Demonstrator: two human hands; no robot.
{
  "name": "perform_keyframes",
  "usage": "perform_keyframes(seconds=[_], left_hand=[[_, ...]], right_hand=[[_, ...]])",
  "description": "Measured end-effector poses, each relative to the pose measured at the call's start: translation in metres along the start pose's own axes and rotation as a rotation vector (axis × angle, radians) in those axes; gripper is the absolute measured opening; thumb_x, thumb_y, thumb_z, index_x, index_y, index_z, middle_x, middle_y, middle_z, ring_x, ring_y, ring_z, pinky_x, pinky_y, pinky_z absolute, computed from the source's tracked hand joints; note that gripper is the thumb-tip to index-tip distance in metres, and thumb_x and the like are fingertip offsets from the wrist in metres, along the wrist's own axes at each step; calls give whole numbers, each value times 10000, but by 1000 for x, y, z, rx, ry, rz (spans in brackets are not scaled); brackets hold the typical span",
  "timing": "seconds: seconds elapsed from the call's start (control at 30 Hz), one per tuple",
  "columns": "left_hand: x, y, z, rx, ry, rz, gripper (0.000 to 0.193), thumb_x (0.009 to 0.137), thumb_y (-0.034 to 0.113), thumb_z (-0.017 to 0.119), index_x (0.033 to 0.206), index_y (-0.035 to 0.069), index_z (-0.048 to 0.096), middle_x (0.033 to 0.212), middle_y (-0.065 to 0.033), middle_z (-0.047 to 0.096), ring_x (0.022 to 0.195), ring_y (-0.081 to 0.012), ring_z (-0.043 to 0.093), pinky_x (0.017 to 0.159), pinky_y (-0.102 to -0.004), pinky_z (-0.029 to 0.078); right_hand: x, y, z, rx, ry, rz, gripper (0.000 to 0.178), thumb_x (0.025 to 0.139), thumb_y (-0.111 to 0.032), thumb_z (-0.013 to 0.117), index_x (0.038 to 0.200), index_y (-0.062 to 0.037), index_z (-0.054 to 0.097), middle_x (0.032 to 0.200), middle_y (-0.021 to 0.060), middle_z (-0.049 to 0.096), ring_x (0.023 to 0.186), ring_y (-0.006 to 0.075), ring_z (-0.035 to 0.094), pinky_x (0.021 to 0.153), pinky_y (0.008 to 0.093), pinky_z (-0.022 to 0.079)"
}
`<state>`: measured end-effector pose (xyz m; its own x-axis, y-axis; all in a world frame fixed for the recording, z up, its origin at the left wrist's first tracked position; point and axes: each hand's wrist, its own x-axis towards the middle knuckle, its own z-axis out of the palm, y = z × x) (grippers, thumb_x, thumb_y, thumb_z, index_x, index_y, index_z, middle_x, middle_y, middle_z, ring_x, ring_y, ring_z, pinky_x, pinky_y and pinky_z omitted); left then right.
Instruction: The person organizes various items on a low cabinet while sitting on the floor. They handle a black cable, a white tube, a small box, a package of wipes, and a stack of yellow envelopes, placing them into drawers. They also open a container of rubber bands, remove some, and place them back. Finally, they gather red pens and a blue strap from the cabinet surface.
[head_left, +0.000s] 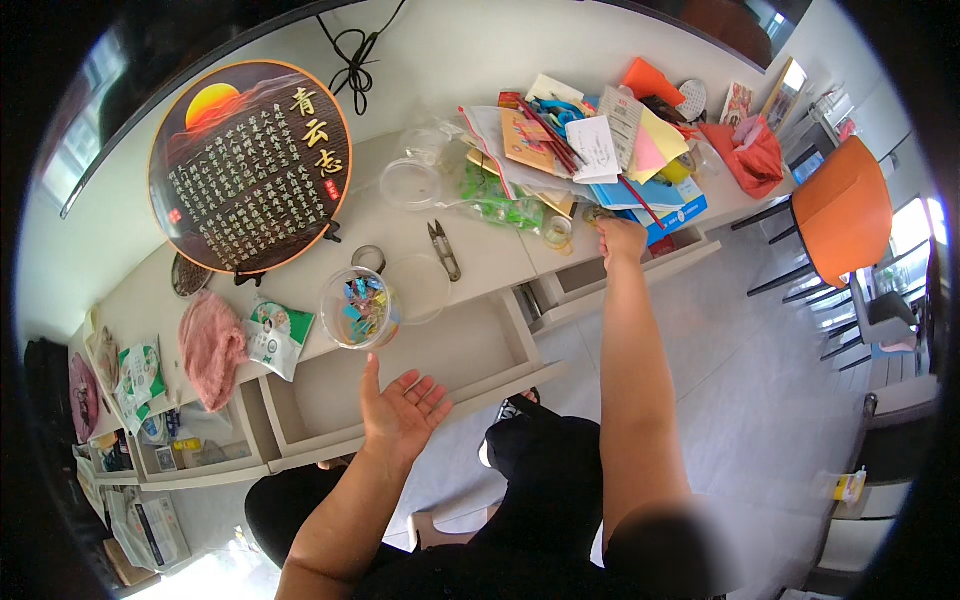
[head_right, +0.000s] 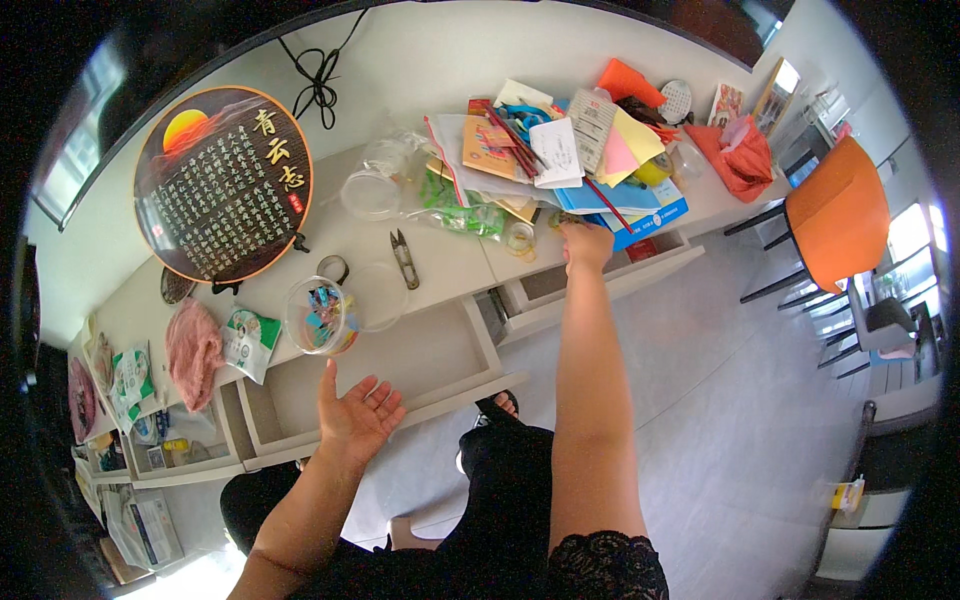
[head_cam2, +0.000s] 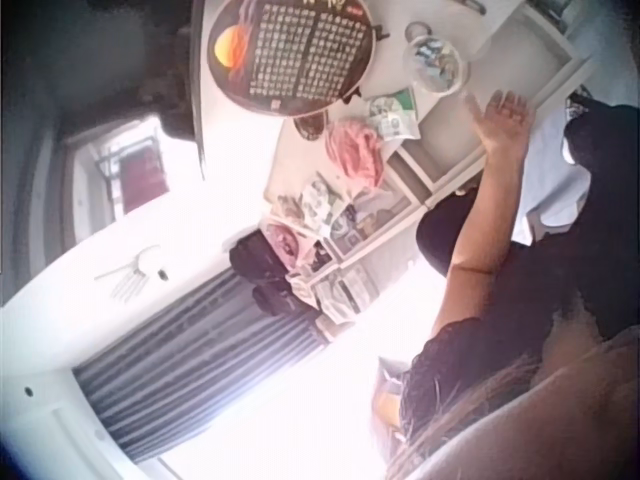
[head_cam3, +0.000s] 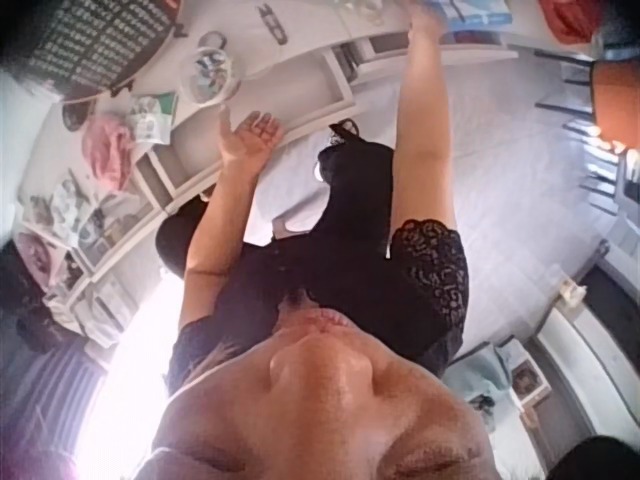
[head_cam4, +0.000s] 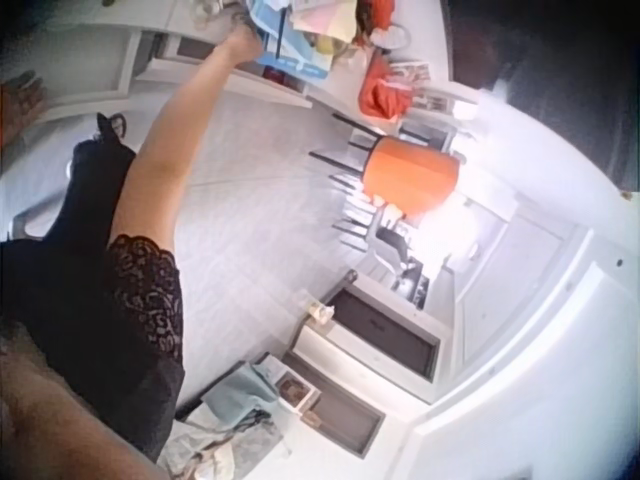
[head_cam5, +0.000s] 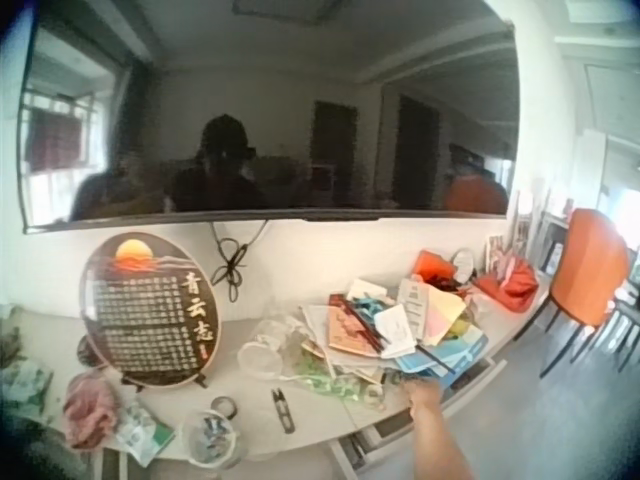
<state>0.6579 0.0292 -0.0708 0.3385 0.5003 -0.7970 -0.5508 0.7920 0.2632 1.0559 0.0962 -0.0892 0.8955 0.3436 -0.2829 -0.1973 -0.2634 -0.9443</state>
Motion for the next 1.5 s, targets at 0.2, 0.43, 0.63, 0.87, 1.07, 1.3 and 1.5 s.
perform_keyframes(seconds=[0.2, 0.43, 0.63, 0.87, 1.07, 1.3, 1.5], left_hand=[[1, 1, 1, 63, -38, -40, 478, 803, 536, 583, 880, 66, 536, 871, -102, 560, 848, -281, 556, 782, -436, 471], [7, -5, 2, 117, -121, -32, 322, 848, 408, 581, 869, 88, 558, 865, -82, 588, 836, -266, 574, 774, -421, 480], [0, -8, 18, 176, -244, -47, 211, 893, 294, 545, 913, 86, 571, 909, -79, 613, 855, -248, 581, 780, -405, 480], [2, -8, 52, 263, -421, -7, 259, 934, 280, 473, 1043, 60, 555, 1010, -103, 617, 965, -258, 588, 853, -406, 465], [-8, 5, 96, 82, -524, 11, 453, 968, 398, 362, 1177, 15, 482, 1180, -149, 548, 1149, -297, 499, 985, -423, 378], [-47, 26, 64, -129, -738, 48, 456, 984, 397, 298, 1229, 37, 434, 1207, -122, 504, 1153, -272, 476, 999, -400, 367], [-70, 47, 11, -113, -608, 205, 366, 990, 287, 320, 1247, 50, 427, 1260, -127, 484, 1168, -267, 467, 1017, -409, 372]], right_hand=[[-22, 8, -7, -2, -164, 28, 99, 721, -95, 703, 774, -54, 630, 664, 16, 588, 522, 70, 488, 449, 202, 386], [-45, 9, -9, -4, -235, 42, 85, 747, -91, 694, 788, -45, 634, 656, -2, 576, 474, 38, 458, 402, 173, 387], [-39, 0, -15, 140, -253, -35, 132, 728, -132, 720, 760, -41, 630, 651, -2, 565, 507, 51, 469, 415, 192, 378], [-66, -33, -24, 246, -419, -53, 101, 767, -85, 695, 824, -32, 631, 660, -11, 561, 494, 44, 459, 432, 182, 367], [-166, -76, -22, 216, -761, -23, 133, 788, -82, 688, 869, 1, 623, 664, 0, 558, 489, 38, 452, 442, 181, 349], [-264, -61, 1, -72, -1138, -121, 250, 795, -83, 682, 1007, 42, 633, 734, 29, 608, 514, 45, 459, 459, 184, 367], [-311, -50, 11, -133, -1183, -241, 332, 816, -62, 659, 1137, 2, 596, 829, 19, 617, 581, 39, 470, 493, 174, 382]])
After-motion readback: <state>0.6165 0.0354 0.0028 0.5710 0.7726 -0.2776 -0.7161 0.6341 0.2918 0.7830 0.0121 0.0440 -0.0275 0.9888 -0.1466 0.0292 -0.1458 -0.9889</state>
